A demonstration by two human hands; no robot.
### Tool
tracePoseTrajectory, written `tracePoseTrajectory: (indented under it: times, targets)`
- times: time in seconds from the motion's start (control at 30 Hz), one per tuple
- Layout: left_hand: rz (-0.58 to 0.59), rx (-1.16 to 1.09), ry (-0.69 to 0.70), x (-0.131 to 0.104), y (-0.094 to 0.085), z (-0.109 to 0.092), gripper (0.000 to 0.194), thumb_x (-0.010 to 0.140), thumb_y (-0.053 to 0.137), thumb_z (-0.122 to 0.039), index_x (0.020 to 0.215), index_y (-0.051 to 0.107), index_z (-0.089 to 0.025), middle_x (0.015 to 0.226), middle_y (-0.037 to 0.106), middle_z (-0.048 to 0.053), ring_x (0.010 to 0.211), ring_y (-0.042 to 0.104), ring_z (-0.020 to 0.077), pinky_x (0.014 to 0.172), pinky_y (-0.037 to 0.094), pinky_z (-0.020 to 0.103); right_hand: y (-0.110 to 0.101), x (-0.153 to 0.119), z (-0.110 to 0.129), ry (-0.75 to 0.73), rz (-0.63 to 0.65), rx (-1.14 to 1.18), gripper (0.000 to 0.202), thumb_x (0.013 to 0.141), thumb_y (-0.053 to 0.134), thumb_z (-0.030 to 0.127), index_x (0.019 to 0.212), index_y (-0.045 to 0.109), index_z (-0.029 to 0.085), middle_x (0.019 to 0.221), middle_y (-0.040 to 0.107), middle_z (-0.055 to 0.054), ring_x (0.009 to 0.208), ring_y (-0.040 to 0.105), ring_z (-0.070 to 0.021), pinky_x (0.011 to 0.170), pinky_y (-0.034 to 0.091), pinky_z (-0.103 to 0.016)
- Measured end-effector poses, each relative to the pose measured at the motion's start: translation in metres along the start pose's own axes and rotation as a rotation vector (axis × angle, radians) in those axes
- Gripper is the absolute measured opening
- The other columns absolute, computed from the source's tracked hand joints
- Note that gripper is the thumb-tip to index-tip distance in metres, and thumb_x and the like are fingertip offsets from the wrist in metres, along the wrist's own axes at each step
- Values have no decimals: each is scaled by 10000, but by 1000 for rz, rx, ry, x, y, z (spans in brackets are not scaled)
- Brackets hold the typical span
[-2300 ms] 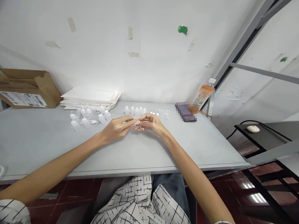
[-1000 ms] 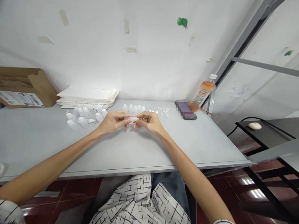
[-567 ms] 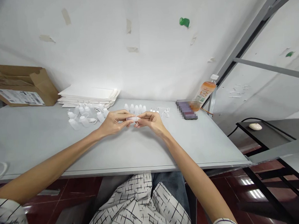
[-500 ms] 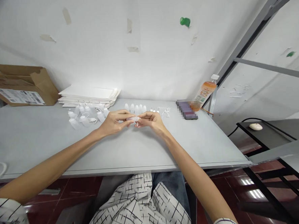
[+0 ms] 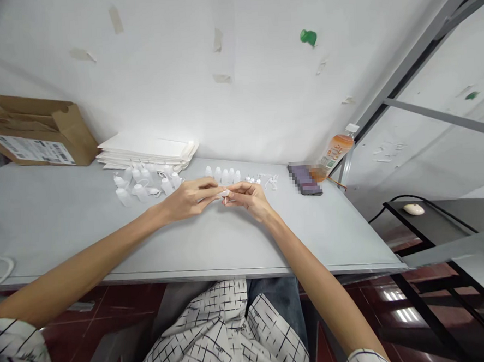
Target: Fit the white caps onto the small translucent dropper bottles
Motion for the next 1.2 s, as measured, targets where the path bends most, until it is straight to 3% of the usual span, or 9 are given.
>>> tracePoseTrajectory:
  times: [0.2,0.33,0.5,0.9,1.2]
  targets:
    - [-75,-88,-38,3,-3,2,248,966,518,-263,1076,736,-214,911,696,74,734,614,123,638,488,233,-1,0,5,-35,-11,-63,295,648,864,372,831,737,179,728,724,-23,717,695,-176,763,603,-376]
    - [-173,-329,-258,6,-7,9,235,884,650,-326,1042,763,-193,917,715,78,772,647,140,626,536,235,6,-4,17,-143,-49,-188,297,719,814,418,883,731,185,757,726,-36,737,705,-192,759,615,-404]
    - [-150,-615,-472,3,0,15,337,848,689,-342,1103,743,-129,889,717,96,650,669,130,627,611,288,13,-8,24,-251,-116,-279,306,765,771,444,897,723,172,731,702,-42,682,700,-195,675,632,-401]
    - [-211,-677,-488,3,0,16,341,783,765,-357,1067,765,-168,1006,720,87,712,688,138,723,662,353,12,-10,23,-387,-173,-435,267,828,706,403,972,686,180,794,701,-49,747,711,-198,671,639,-366]
    - [-260,-607,-515,3,-5,14,262,773,763,-332,998,795,-201,1039,702,75,809,688,161,777,642,343,14,-9,21,-406,-177,-412,251,804,720,370,954,687,171,864,702,-53,744,724,-198,627,638,-353]
Point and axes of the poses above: each hand's wrist, its own x-axis towards the middle knuckle, its own y-axis out of the palm, z = x × y, the point moved 3 cm from there along x, towards the middle knuckle
